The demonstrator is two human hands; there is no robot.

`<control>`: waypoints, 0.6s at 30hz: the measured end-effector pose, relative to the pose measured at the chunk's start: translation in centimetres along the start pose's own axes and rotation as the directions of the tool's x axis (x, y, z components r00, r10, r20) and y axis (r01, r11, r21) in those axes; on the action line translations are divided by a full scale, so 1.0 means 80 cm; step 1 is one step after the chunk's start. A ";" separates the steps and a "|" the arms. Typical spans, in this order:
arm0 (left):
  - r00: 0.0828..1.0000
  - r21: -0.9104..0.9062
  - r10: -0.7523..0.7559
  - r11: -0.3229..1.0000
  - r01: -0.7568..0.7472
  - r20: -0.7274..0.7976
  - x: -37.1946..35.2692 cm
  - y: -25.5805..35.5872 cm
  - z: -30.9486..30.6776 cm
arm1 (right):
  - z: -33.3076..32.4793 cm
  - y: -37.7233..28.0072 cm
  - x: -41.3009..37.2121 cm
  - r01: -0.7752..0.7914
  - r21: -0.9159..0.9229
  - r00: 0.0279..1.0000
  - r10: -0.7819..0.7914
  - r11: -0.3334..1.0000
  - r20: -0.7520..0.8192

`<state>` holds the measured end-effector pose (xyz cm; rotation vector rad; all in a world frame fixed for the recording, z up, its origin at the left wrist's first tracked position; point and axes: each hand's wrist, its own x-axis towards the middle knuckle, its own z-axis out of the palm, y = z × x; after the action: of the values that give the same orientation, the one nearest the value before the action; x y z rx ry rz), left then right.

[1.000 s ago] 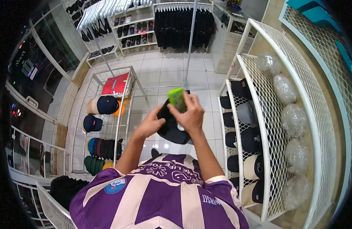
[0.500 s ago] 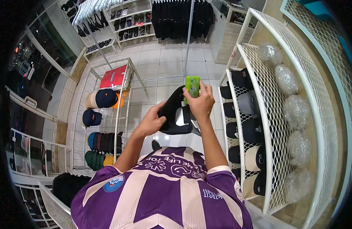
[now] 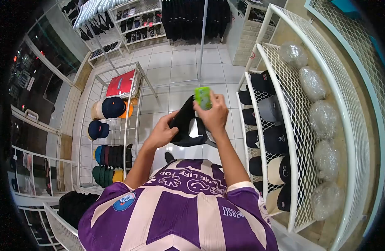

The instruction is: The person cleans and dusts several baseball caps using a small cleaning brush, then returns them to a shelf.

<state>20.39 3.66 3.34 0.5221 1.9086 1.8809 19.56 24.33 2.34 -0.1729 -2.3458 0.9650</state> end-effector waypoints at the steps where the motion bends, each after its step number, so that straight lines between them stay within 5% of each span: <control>1: 1.000 0.058 0.023 0.998 -0.022 -0.018 -0.002 0.001 0.002 | 0.001 0.009 0.009 -0.069 -0.090 0.997 0.067 0.994 -0.029; 5: 0.995 0.101 -0.056 0.993 0.063 -0.078 0.001 -0.012 0.003 | 0.005 -0.006 -0.020 0.145 0.141 0.986 -0.155 0.979 0.065; 8: 0.997 0.092 0.031 0.995 -0.025 -0.068 -0.004 -0.004 0.003 | -0.002 0.009 -0.012 0.037 0.085 0.992 -0.047 0.996 0.119; 9: 1.000 0.130 -0.023 0.991 0.024 -0.004 -0.005 -0.003 -0.001 | 0.001 0.016 -0.004 0.032 -0.062 0.999 -0.030 0.998 0.032; 10: 0.999 0.120 -0.033 0.992 0.034 -0.010 -0.007 -0.007 0.002 | 0.001 0.022 0.000 -0.054 -0.051 0.998 0.056 0.997 0.036; 14: 0.998 0.053 -0.057 0.997 0.058 -0.018 -0.003 -0.018 -0.001 | 0.001 -0.005 -0.027 0.116 0.129 0.987 -0.129 0.985 0.092; 15: 0.999 0.028 -0.028 0.999 0.028 -0.024 -0.004 -0.020 -0.001 | 0.002 0.001 -0.025 0.057 0.180 0.991 -0.077 0.982 0.108; 18: 1.000 -0.028 -0.012 1.000 0.013 0.024 -0.010 -0.009 0.002 | 0.001 0.030 -0.003 -0.054 0.012 0.998 0.054 0.998 0.041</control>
<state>21.13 3.35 2.60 0.5206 1.8632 1.8827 19.45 25.97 0.58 -0.2143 -2.3821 1.0181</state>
